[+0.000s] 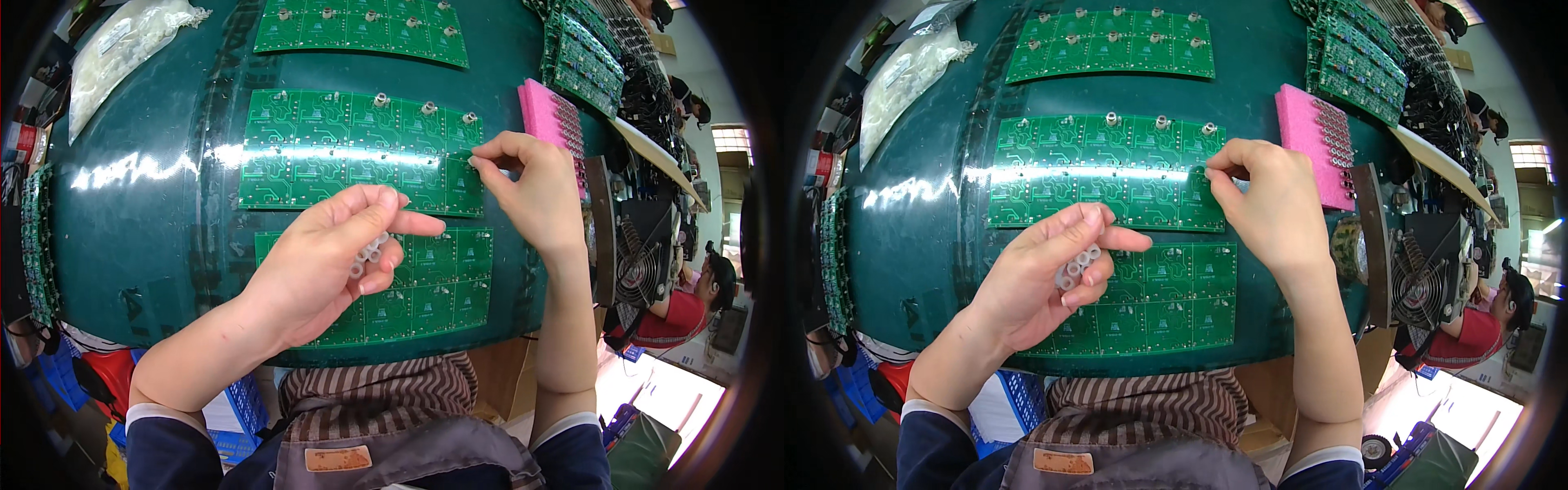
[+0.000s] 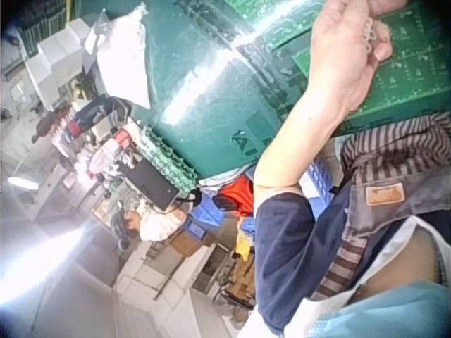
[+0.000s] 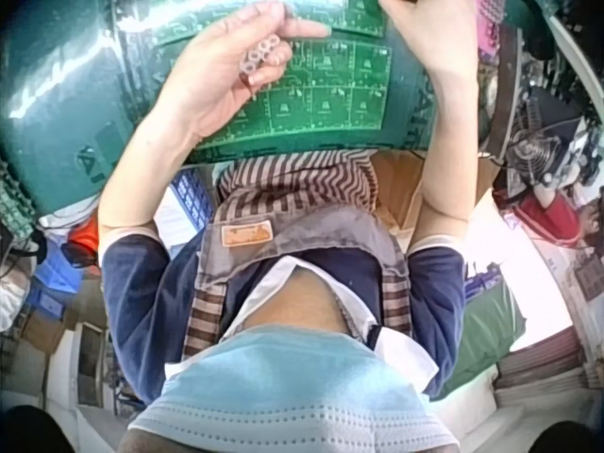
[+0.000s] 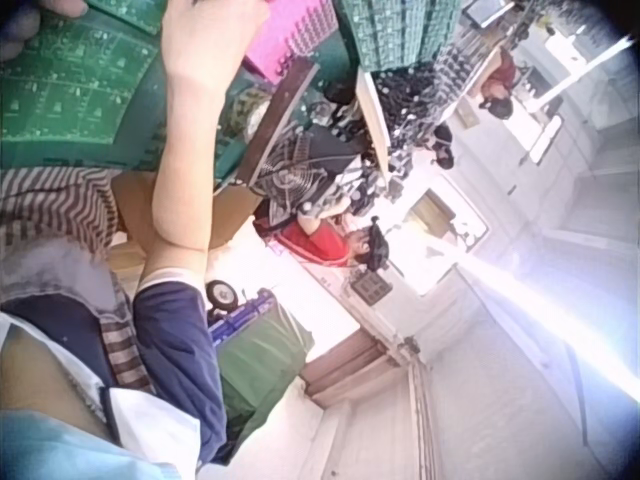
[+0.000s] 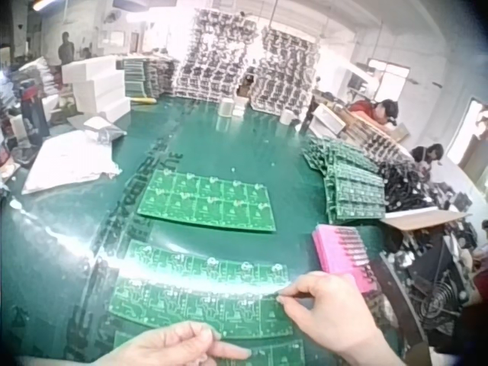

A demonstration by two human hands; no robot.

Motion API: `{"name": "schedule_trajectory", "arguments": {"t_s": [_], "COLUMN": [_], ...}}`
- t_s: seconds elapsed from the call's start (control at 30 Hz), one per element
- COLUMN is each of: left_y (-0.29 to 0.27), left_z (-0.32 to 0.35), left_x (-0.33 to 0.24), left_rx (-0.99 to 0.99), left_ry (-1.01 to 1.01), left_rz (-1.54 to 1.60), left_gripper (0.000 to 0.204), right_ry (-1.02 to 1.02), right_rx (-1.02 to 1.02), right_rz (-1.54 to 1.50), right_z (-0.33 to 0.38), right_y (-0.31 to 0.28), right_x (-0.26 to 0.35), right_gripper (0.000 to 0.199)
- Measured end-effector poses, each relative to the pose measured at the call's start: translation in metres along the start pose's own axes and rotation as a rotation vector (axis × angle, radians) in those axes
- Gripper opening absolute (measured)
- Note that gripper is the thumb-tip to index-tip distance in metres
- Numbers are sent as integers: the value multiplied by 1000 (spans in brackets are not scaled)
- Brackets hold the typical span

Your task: The person assembles circuit boards by hand by fitting plastic spacers onto electronic components and inserting them into the boards, then stacks and arranges circuit boards on the table.

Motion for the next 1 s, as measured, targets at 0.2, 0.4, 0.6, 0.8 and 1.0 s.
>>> {"name": "schedule_trajectory", "arguments": {"t_s": [0.2,0.4,0.6,0.8,1.0], "left_y": [0,3,3,2,3], "left_z": [1,1,3,2,2], "left_x": [0,0,-3,-1,0], "left_rx": [11,35,-8,59,47], "left_ry": [-15,-18,-6,-13,-26], "left_rz": [15,-32,-74,-36,-42], "left_gripper": [19,25,21,23,24], "right_ry": [-9,-69,-174,-141,0], "right_rx": [18,-85,-268,-484,-374], "right_rz": [49,141,98,646,518], "right_z": [2,16,17,1,-9], "right_y": [4,3,-32,-87,-84], "right_x": [3,2,-15,-62,-82], "right_gripper": [10,11,10,9,12]}}
Point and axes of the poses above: each hand's wrist, its own z-axis away from the middle knuckle, its own y-axis out of the palm, x = y × z, the point moved 10 cm from there along -z, towards the middle knuckle
